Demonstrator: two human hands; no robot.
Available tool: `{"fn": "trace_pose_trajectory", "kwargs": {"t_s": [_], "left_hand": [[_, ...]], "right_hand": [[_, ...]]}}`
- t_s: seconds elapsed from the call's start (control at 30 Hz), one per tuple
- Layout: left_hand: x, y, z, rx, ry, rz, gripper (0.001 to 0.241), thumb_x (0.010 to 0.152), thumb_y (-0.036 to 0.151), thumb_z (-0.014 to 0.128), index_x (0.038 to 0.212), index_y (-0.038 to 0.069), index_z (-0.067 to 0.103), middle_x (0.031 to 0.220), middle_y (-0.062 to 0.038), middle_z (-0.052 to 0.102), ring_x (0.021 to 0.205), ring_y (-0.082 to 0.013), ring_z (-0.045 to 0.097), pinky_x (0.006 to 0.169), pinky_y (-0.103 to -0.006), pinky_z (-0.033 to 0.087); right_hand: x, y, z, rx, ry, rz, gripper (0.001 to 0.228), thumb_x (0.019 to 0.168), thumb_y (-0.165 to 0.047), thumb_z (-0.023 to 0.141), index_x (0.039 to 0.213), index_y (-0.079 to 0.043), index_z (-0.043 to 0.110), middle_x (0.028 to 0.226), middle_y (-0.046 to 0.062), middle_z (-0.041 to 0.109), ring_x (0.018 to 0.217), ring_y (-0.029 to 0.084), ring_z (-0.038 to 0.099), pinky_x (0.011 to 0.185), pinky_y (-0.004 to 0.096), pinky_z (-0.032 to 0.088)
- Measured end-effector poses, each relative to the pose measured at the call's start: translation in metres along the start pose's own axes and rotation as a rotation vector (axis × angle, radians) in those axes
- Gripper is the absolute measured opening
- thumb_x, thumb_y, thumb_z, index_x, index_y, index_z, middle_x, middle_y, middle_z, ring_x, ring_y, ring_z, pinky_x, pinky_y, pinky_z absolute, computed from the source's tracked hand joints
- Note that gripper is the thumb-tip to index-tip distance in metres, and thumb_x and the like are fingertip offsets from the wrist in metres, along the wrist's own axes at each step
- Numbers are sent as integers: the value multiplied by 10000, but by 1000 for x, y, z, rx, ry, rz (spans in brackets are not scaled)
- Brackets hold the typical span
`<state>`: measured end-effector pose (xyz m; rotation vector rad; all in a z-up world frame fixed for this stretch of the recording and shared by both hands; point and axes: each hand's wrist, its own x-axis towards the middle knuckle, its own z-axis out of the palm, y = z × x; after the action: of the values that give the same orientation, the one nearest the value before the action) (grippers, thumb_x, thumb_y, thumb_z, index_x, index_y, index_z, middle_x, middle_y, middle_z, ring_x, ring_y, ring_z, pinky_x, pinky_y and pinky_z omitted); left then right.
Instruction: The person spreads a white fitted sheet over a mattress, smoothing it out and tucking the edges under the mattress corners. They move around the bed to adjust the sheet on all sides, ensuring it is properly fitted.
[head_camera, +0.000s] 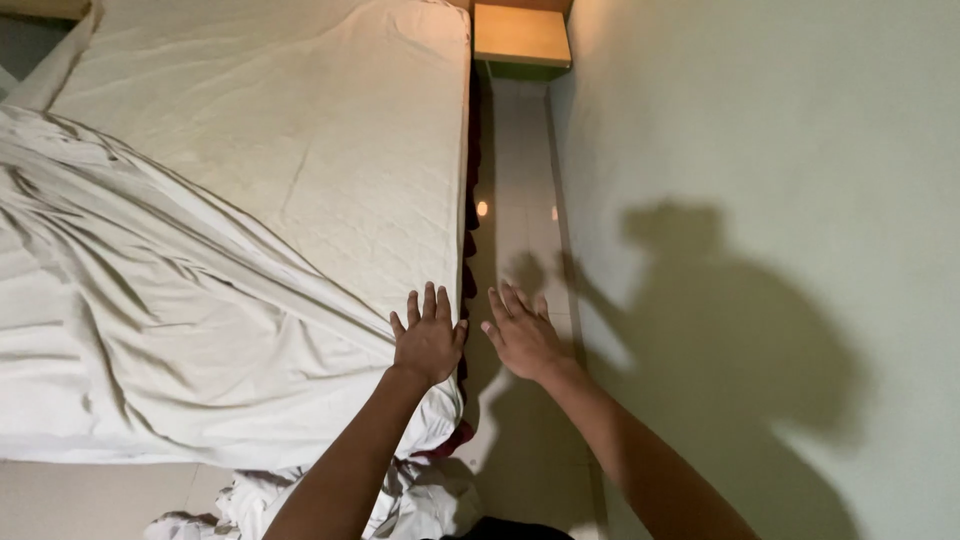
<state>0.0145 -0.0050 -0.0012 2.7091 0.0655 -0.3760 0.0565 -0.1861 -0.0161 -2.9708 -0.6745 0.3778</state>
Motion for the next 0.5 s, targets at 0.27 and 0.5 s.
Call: {"fn": "trace_pose_trajectory", "kwargs": {"t_s": [0.27, 0.5], "left_hand": [[71, 29, 10, -39, 20, -73, 752, 1050, 465, 349, 1633, 69, 87, 1724, -144, 21, 1578, -412, 2, 1233, -639, 69], [141, 65, -5, -88, 127, -174, 767, 1048, 477, 374, 1627, 53, 102, 1719, -169, 42, 1569, -439, 15, 1228, -657, 75]], "right_hand": [[75, 61, -23, -62, -16, -92, 679, 1077, -477, 273, 1632, -107, 150, 1716, 114, 92, 1576, 287, 99, 1261, 562, 65], [142, 117, -73, -58, -8, -232, 665, 1067, -481, 284, 1617, -118, 185, 1722, 101, 102, 1589, 259, 106, 1265, 544, 76]]}}
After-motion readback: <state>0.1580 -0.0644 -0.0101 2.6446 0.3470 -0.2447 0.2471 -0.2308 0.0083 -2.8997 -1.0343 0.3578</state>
